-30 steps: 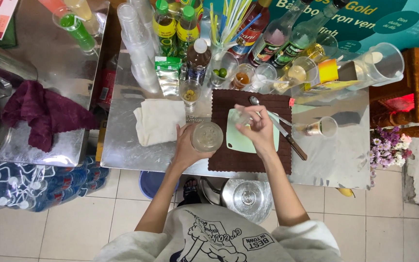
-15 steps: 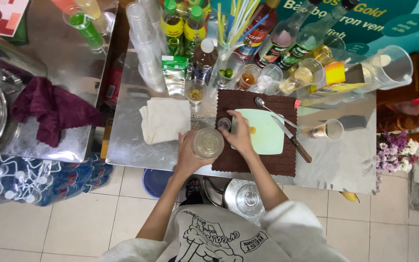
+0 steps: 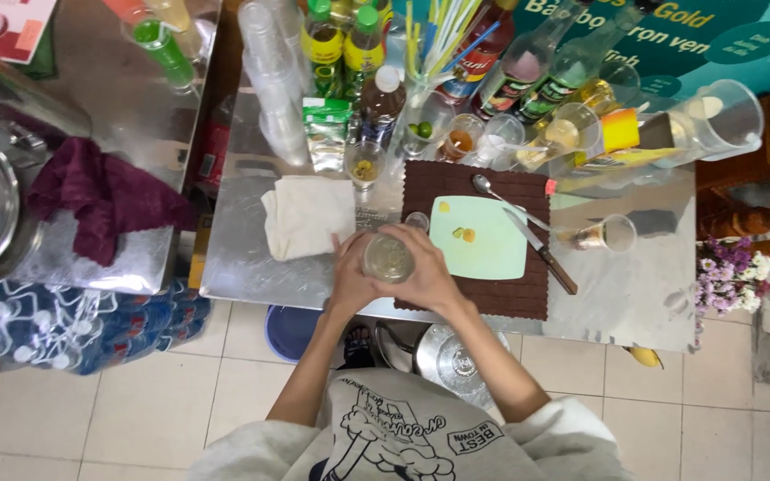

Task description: The person retrieves ice from a cooler, adds it to a shaker containing a yellow liquid, and shakes the mixture. They then pour the drink into a plastic cup, add a lime garnish, insert a straw, and place the finished drink on a display stand.

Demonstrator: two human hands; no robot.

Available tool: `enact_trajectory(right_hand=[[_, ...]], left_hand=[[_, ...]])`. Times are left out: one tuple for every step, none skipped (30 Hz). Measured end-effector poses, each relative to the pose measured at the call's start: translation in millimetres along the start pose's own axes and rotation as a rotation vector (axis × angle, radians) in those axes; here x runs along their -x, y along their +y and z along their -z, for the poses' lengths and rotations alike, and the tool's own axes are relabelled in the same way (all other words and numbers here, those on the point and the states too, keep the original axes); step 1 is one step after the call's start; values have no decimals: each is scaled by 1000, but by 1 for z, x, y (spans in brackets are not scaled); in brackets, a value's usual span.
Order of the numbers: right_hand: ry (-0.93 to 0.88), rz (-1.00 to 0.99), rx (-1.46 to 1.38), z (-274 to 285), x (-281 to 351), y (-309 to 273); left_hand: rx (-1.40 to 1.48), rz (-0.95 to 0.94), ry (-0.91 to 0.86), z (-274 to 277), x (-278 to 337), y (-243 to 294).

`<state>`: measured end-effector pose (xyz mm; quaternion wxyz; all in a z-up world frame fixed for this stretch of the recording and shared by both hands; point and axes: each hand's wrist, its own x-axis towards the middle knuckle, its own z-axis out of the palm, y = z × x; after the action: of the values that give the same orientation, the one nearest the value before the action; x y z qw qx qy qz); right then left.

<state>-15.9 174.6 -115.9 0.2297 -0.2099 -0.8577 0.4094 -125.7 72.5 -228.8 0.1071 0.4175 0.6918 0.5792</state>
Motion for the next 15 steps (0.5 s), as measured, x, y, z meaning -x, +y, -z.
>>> enact_trajectory(right_hand=[[1,21,-15,2,-3,-3],[4,44,-26,6,-7,-6],[1,47,-27,7,-9,-10],[-25,10,-38,8,-11,-15],[-51,-28,-49,11,-12,-19],[-49,-28,-46,12,-11,-21],[-73,-71,-38,13,-11,-22],[-93,-112,-31,14,-10,-24],[-87,-111,-30,15,-9,-29],[-87,-152,-6,17,-9,-34],[-88,-193,17,18,-8,-39],[-83,-194,19,18,-4,-40],[-83,-217,-15,19,0,-41],[-80,-237,-50,20,1,-42],[-74,-235,-50,20,4,-41]], left_hand=[[13,-2,-3,1,-1,3],[30,-8,-5,-1,-3,6],[28,-8,-2,0,-1,0],[26,-17,-6,-1,0,-5],[23,-25,-10,-2,0,-10],[26,-27,-11,-4,2,-16],[17,-48,-4,-7,4,-21],[7,-73,1,-9,5,-27],[8,-79,-1,-13,5,-33],[4,-90,17,-17,4,-39],[0,-100,35,-22,4,-45],[2,-104,31,-17,4,-36],[7,-67,6,-13,4,-27],[9,-34,-20,-8,1,-18],[10,-40,-23,-5,0,-13]])
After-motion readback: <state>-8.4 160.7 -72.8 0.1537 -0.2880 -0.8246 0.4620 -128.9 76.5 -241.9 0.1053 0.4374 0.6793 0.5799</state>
